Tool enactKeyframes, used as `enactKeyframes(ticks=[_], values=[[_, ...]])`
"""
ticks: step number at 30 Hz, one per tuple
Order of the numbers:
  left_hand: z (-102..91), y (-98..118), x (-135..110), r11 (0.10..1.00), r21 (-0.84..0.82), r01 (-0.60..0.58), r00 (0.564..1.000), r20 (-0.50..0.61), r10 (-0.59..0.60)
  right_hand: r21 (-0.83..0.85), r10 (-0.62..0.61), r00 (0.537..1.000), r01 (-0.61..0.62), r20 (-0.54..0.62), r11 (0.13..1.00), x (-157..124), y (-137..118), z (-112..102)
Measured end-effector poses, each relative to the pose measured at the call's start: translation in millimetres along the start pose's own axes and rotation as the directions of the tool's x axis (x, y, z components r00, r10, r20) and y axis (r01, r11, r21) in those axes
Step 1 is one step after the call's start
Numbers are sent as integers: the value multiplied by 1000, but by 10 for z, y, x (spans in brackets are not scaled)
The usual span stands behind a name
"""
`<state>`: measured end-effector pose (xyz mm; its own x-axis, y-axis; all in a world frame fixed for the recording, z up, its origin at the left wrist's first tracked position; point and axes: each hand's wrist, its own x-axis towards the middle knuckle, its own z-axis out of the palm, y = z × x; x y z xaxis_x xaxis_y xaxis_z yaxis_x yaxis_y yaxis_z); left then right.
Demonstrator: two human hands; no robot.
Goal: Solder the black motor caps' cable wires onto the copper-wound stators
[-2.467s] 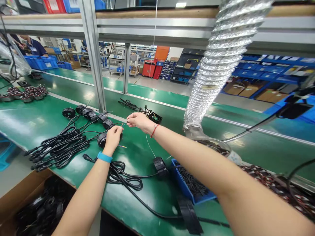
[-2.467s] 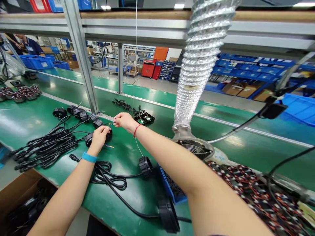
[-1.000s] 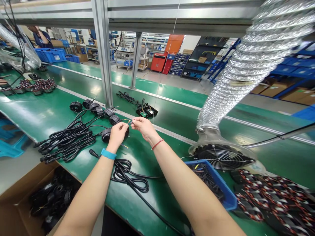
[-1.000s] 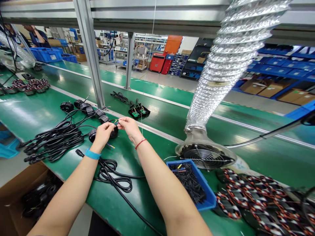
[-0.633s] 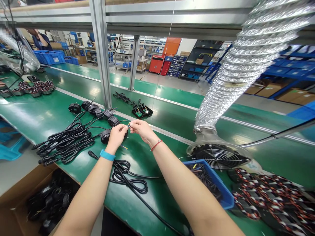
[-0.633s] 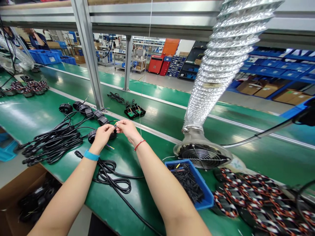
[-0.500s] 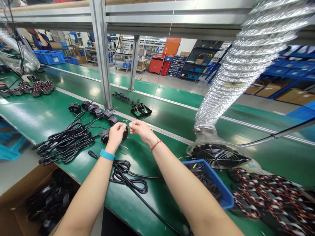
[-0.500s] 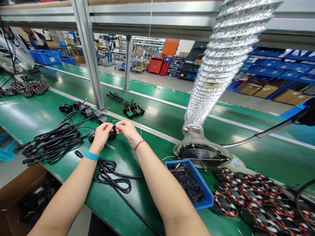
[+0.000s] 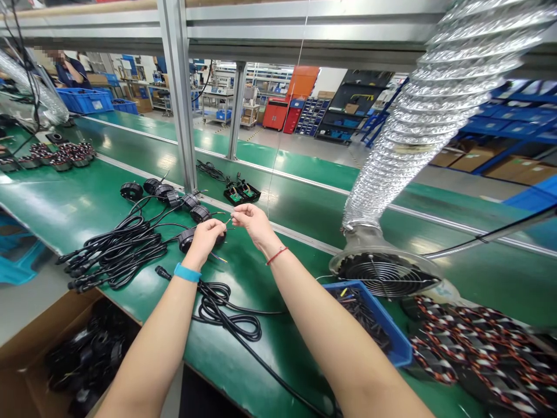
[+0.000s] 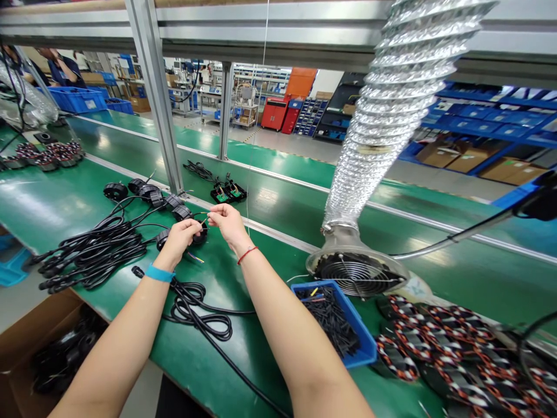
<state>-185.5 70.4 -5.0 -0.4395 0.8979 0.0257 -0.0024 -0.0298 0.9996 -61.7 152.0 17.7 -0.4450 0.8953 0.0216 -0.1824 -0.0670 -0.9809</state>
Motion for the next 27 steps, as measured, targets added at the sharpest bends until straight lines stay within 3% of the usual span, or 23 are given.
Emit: enactKeyframes(ticks=[15,21,27], values=[[3,6,-11,1000,-12,-4,1000,-11,4,-115,-39,998,45,49,992,-65,-17,71],[7,-8,0,999,-49,3,1000,-25,-4,-121,17,996,-6,91,993,-105,-39,96],[3,4,-6,1000,-19,-4,1000,9,5,-51,96,995,-97,-10,994,-40,-8,-36]])
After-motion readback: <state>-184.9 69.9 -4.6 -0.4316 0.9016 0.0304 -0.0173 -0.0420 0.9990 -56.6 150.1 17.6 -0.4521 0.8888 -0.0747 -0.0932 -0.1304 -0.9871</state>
